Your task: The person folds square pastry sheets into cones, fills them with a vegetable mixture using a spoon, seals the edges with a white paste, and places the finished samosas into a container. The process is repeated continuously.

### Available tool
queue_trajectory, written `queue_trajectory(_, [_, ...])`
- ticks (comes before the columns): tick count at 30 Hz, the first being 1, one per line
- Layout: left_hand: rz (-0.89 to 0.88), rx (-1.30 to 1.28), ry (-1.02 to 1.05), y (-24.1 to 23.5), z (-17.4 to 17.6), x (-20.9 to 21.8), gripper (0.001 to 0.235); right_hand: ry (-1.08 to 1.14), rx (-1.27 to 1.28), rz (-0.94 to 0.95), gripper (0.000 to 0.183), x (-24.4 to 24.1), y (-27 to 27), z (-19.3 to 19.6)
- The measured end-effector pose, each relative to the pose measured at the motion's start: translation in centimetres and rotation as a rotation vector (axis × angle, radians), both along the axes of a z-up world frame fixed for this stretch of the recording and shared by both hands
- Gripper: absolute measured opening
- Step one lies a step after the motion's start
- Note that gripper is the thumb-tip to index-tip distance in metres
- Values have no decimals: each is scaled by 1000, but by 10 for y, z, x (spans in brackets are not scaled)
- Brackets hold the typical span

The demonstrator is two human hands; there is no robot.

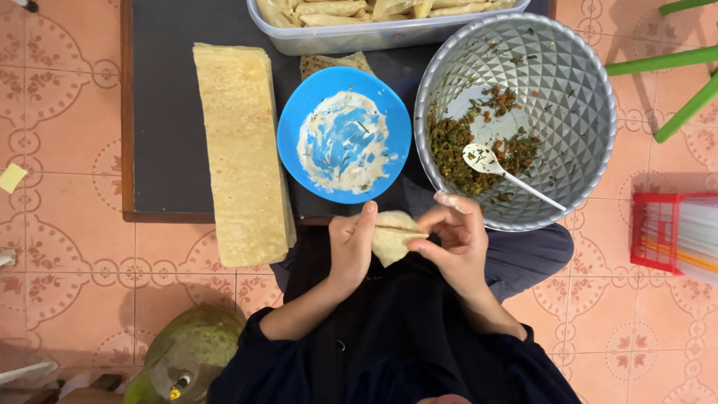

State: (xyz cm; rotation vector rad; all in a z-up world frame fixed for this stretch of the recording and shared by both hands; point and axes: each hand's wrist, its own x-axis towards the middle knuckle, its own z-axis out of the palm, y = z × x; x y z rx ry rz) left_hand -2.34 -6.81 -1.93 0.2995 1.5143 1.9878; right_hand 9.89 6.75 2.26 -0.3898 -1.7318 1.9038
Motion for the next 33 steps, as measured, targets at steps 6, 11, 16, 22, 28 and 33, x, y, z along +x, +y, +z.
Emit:
queue_trajectory(6, [-135,331,-12,5,10,7,30,93,-245,-125,71,-10,-2,1])
queue_trajectory(11, [-192,291,-159,7,30,8,51,90,-93,-71,76,-17,-2,9])
queue_trajectory(16, [-270,243,-338,-6,41,-8,54,-173,1185,-44,42,-10,29,21])
queue_trajectory(22, [-374,258,-436,-16,42,-7,50,-341,1409,-273,40,-6,29,20])
queue_trajectory(28, [-476,174,-312,-17,39,-11,45,-343,1472,-187,47,0,28,17])
queue_trajectory(33, [-432,244,-369,-16,38,-13,44,-267,1191,0,58,1,15,15])
